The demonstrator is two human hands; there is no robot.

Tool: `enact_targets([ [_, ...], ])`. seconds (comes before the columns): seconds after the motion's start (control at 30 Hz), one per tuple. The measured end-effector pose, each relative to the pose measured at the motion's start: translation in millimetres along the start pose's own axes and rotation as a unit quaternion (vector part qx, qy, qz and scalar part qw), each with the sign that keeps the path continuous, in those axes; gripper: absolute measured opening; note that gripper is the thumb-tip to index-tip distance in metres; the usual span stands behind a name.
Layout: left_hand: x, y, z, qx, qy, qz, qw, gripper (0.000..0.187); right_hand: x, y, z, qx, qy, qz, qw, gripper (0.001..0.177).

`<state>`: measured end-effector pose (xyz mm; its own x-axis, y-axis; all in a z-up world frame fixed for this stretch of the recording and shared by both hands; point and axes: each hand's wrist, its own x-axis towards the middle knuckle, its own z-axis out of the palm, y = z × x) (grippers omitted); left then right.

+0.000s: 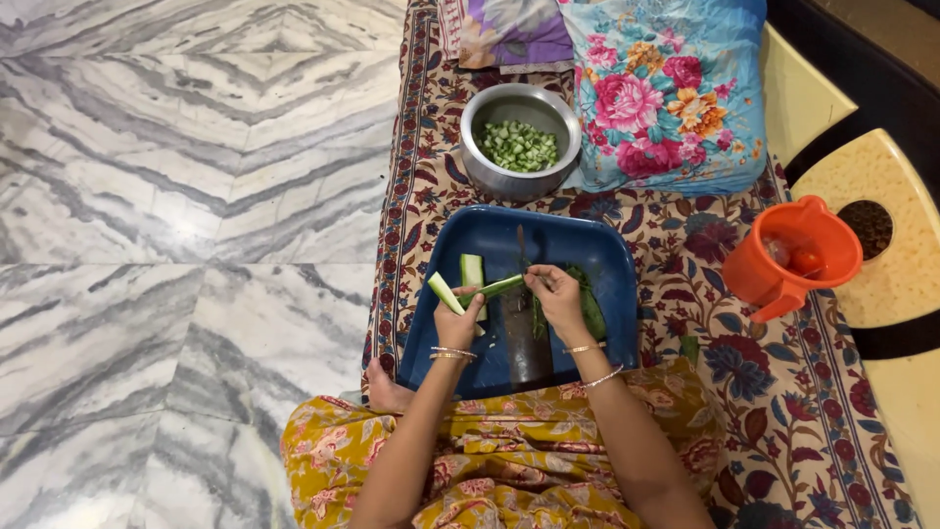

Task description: The person sits on the floor and uses a traditional floor-mounted blade to peel the skin off a long green vegetable. They hold the vegetable with both hands and rub it against the blade, then transfer the peeled pieces into a nearby metal bowl.

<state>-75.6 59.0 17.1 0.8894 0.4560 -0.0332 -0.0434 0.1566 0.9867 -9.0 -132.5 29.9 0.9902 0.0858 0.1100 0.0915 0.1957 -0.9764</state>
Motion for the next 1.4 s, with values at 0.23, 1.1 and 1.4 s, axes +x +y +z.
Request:
enact_targets([
  [0.23, -15.1, 19.3, -10.5, -0.023, -0.027, -0.036, 0.999, 0.023, -9.7, -28.1, -3.9, 0.236, -0.026, 0.125, 0.963, 0.021],
  [1.1, 11.3, -24.1, -3.3, -0.03, -0.011, -0.016, 0.999, 0.022, -1.7, 11.5, -12.9, 0.16, 0.011, 0.117, 0.98, 0.022],
  [1.4, -8.9, 40.2, 16.9, -0.004, -0.065, 0.091, 0.994, 0.02, -22.5, -42.9, -1.0, 0.241, -0.034, 0.141, 0.96, 0.024],
])
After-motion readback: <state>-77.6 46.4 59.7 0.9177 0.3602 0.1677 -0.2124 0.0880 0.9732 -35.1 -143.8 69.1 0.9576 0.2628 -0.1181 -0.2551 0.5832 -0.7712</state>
